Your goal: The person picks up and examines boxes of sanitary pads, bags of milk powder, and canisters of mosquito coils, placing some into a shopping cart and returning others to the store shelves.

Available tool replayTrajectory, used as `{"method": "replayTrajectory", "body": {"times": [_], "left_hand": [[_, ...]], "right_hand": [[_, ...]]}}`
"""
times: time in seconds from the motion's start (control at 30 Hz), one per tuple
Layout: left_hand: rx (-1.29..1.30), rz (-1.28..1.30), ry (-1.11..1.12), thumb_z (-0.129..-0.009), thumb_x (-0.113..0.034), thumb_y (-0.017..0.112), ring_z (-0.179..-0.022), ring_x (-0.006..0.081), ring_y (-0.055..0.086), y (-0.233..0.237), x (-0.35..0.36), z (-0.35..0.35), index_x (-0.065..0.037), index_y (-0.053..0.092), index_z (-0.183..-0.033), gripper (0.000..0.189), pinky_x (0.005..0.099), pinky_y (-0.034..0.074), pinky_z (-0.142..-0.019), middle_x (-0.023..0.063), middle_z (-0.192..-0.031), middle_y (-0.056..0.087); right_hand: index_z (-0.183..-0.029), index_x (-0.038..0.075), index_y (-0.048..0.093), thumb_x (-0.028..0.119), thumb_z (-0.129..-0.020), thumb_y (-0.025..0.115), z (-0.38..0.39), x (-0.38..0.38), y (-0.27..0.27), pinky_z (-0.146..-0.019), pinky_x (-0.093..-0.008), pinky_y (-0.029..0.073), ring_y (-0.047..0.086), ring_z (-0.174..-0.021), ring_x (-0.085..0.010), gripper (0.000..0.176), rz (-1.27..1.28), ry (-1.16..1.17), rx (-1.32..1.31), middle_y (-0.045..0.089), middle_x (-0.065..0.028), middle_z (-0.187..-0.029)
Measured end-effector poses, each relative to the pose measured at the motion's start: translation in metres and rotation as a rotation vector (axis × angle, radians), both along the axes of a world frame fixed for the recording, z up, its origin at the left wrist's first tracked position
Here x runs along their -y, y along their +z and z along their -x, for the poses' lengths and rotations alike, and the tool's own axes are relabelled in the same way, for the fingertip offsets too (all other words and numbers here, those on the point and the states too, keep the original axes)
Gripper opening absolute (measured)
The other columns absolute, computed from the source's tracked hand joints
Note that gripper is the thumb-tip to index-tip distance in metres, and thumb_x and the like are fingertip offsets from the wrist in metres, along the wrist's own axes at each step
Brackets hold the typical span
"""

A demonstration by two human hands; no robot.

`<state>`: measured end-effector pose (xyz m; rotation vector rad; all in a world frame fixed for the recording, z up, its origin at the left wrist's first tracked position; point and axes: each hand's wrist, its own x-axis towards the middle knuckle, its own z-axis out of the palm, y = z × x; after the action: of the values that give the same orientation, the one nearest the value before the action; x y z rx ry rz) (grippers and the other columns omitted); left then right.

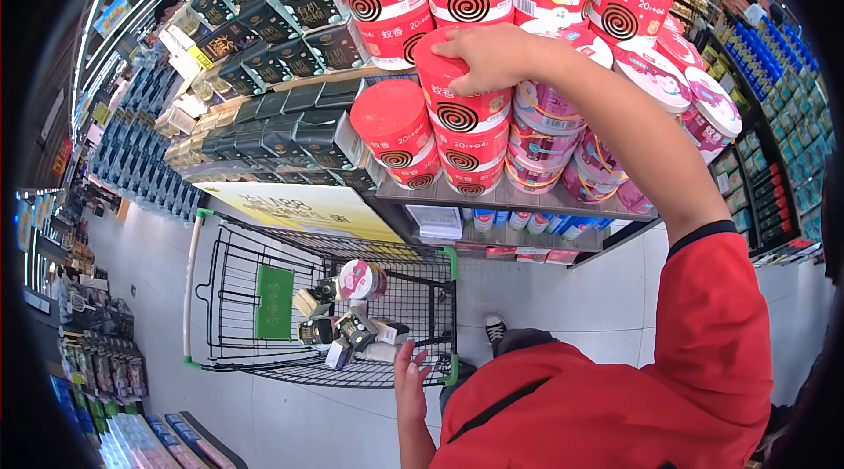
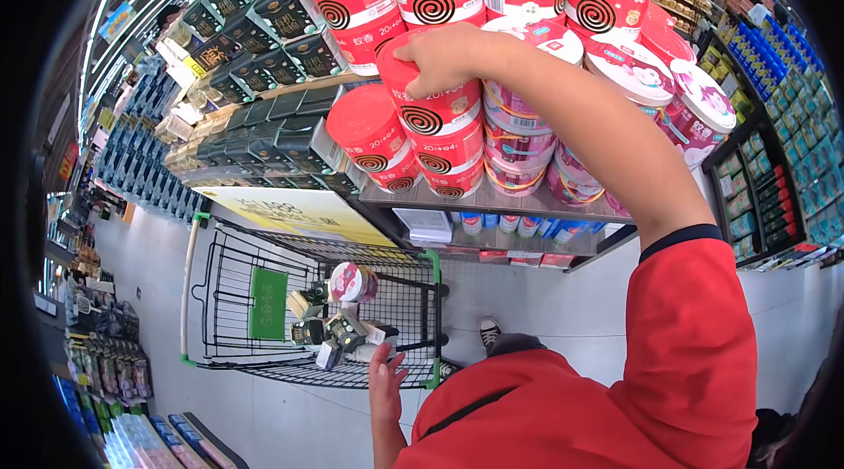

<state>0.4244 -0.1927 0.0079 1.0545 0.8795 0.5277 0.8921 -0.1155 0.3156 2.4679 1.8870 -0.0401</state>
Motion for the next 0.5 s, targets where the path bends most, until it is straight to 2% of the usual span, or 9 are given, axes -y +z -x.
{"method": "replayTrajectory", "body": {"times": [0.13, 0.2, 0.23, 0.3, 0.37, 0.43, 0.5], "left_hand": [[0.007, -0.002, -0.016, -0.095, -0.042, 0.054, -0.13, 0.0257, 0.046, 0.006, 0.001, -0.006, -0.002, 0.031, -0.148, 0.071, 0.0377, 0.042, -0.099, 0.012, -0.152, 0.035], [-0.013, -0.025, -0.047, -0.096, -0.037, 0.055, -0.129, 0.0252, 0.046, 0.007, 0.001, -0.006, -0.001, 0.033, -0.147, 0.067, 0.0377, 0.041, -0.101, 0.0122, -0.15, 0.037], [-0.014, -0.021, -0.038, -0.096, -0.037, 0.055, -0.129, 0.0252, 0.046, 0.005, 0.0, -0.007, -0.001, 0.033, -0.147, 0.067, 0.0377, 0.041, -0.101, 0.0122, -0.15, 0.037], [-0.112, -0.111, -0.067, -0.096, -0.029, 0.057, -0.127, 0.0253, 0.047, -0.003, 0.001, 0.0, -0.002, 0.034, -0.147, 0.063, 0.0378, 0.041, -0.102, 0.0122, -0.149, 0.039], [-0.168, -0.16, -0.064, -0.094, -0.02, 0.062, -0.126, 0.0256, 0.048, -0.016, 0.002, 0.011, -0.006, 0.036, -0.147, 0.061, 0.0372, 0.045, -0.098, 0.0113, -0.148, 0.041], [-0.301, -0.183, -0.045, -0.091, -0.023, 0.066, -0.123, 0.0254, 0.051, -0.019, 0.007, 0.021, -0.005, 0.042, -0.143, 0.06, 0.0375, 0.048, -0.093, 0.0121, -0.143, 0.046], [-0.361, -0.162, 0.066, -0.09, -0.024, 0.068, -0.121, 0.0261, 0.052, -0.021, 0.017, 0.029, -0.004, 0.045, -0.141, 0.059, 0.0389, 0.048, -0.093, 0.0127, -0.14, 0.049]], "right_hand": [[-0.144, 0.009, 0.046, 0.045, -0.082, 0.064, 0.002, 0.007, -0.01, -0.104, -0.0427, 0.044, 0.053, -0.127, -0.034, 0.074, -0.062, 0.0, 0.006, 0.045, -0.0185, -0.147], [-0.141, 0.008, 0.048, 0.04, -0.083, 0.067, 0.009, 0.013, -0.022, -0.105, -0.0443, 0.043, 0.051, -0.128, -0.0342, 0.069, -0.23, 0.061, 0.214, 0.047, -0.0185, -0.145], [-0.141, 0.008, 0.048, 0.04, -0.083, 0.067, 0.012, 0.02, -0.027, -0.105, -0.0443, 0.043, 0.051, -0.128, -0.0342, 0.069, -0.227, 0.07, 0.213, 0.047, -0.0185, -0.145], [-0.136, 0.006, 0.053, 0.032, -0.082, 0.069, 0.032, 0.037, -0.033, -0.105, -0.0452, 0.042, 0.05, -0.128, -0.0353, 0.061, -0.609, 0.33, 0.126, 0.051, -0.0188, -0.14], [-0.124, 0.003, 0.059, 0.021, -0.079, 0.073, 0.057, 0.048, -0.049, -0.097, -0.0447, 0.046, 0.056, -0.116, -0.0337, 0.05, -0.8, 0.481, -0.059, 0.061, -0.017, -0.122], [-0.123, 0.003, 0.061, 0.019, -0.079, 0.073, 0.087, 0.063, -0.07, -0.096, -0.0441, 0.047, 0.058, -0.112, -0.0346, 0.049, -0.629, 0.527, -0.268, 0.063, -0.0177, -0.118], [-0.124, 0.004, 0.061, 0.021, -0.081, 0.071, 0.112, 0.071, -0.12, -0.097, -0.0416, 0.044, 0.056, -0.116, -0.0343, 0.047, -0.336, 0.518, -0.524, 0.061, -0.0174, -0.123]]}}
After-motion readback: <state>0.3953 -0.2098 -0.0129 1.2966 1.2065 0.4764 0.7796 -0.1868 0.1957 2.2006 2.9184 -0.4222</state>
